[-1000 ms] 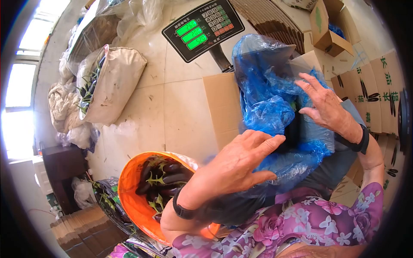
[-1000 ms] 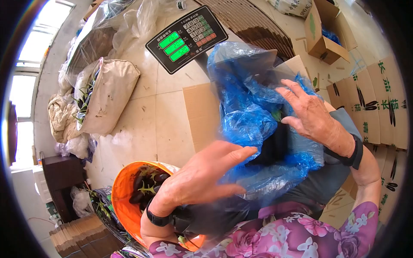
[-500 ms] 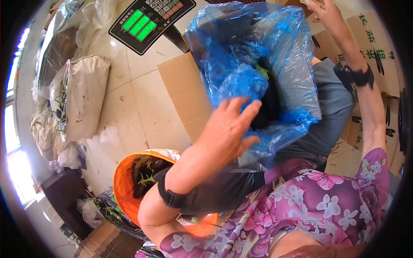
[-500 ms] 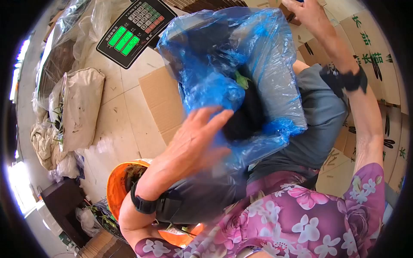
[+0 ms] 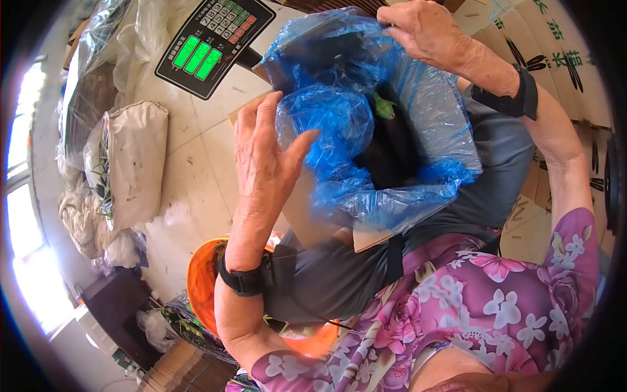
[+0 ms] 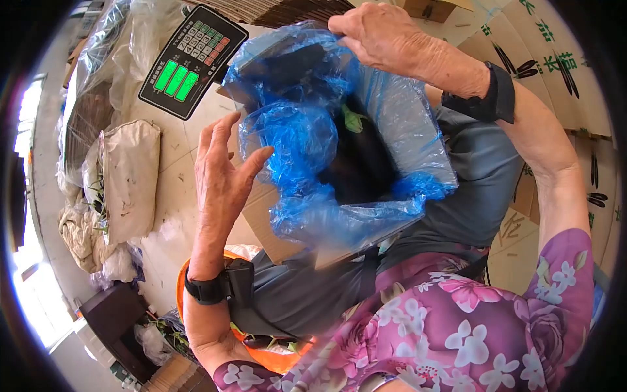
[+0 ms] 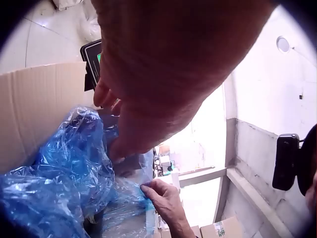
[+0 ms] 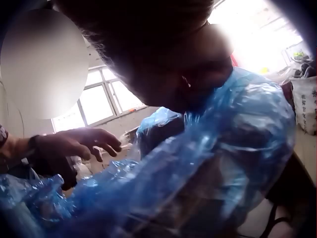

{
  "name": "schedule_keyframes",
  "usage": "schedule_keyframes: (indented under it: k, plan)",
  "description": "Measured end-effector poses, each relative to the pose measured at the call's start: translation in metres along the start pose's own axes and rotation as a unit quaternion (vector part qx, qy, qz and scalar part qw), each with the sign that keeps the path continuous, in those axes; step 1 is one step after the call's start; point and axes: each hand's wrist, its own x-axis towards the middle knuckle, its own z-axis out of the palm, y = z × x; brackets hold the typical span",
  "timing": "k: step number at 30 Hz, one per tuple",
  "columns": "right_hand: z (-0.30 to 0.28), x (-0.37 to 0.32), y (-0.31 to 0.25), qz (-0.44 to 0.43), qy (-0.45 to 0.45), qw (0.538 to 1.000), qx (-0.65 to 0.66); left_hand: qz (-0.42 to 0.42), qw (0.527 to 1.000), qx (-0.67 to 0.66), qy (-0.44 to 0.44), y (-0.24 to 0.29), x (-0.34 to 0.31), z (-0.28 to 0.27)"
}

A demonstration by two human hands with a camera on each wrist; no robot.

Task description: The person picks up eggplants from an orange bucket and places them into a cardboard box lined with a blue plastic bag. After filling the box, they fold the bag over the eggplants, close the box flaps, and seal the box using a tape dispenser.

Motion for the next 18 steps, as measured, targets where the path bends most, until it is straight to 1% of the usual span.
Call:
schedule_keyframes:
  k: [1,2,3,4,5,6,7,8,9,10,11,12,13,15,16,17,18]
  plan:
    - [-0.002,0.001,-0.002,0.000,-0.001,1.000,0.000,0.013,1.000,0.001,0.011,-0.002,0.002,0.003]
    - [-0.005,0.001,-0.005,0.011,0.064,0.996,0.057,0.012,1.000,0.000,0.010,0.001,0.003,0.009]
    - [-0.008,0.002,-0.006,0.021,0.128,0.985,0.113,0.051,0.998,0.017,0.029,0.007,0.005,0.018]
    - [-0.011,0.005,-0.005,0.019,0.126,0.985,0.114,0.090,0.994,0.034,0.047,0.009,0.007,0.024]
    - [-0.014,0.008,0.000,0.032,0.144,0.982,0.114,0.089,0.994,0.034,0.047,0.001,0.007,0.029]
    - [-0.016,0.011,0.006,0.046,0.162,0.979,0.113,0.049,0.996,0.064,-0.042,-0.012,0.007,0.035]
    - [-0.016,0.015,0.018,0.045,0.161,0.979,0.113,0.009,0.987,0.094,-0.130,-0.021,0.007,0.036]
    - [-0.015,0.019,0.036,0.075,0.202,0.971,0.098,-0.014,0.991,0.086,-0.101,-0.026,0.005,0.032]
    - [-0.017,0.019,0.041,0.107,0.243,0.960,0.083,-0.036,0.994,0.079,-0.073,-0.032,0.000,0.027]
    - [-0.020,0.017,0.044,0.110,0.242,0.960,0.082,-0.040,0.996,0.073,-0.033,-0.043,-0.003,0.016]
    - [-0.027,0.013,0.037,0.112,0.281,0.947,0.105,-0.046,0.997,0.068,0.006,-0.056,-0.009,0.004]
    - [-0.031,0.011,0.028,0.112,0.320,0.932,0.129,-0.075,0.994,0.075,0.032,-0.063,-0.013,-0.012]
    - [-0.034,0.010,0.014,0.112,0.319,0.932,0.131,-0.106,0.989,0.082,0.059,-0.067,-0.017,-0.030]
    - [-0.039,-0.002,-0.019,0.052,0.332,0.938,0.089,-0.177,0.976,0.102,0.069,-0.077,-0.028,-0.057]
    - [-0.051,-0.012,-0.030,-0.020,0.238,0.964,0.118,-0.207,0.973,0.093,0.036,-0.077,-0.034,-0.064]
    - [-0.060,-0.018,-0.035,-0.093,0.140,0.975,0.146,-0.205,0.974,0.093,0.033,-0.076,-0.041,-0.065]
    - [-0.045,-0.017,-0.037,-0.097,0.046,0.974,0.200,-0.217,0.974,0.059,0.023,-0.077,-0.049,-0.064]
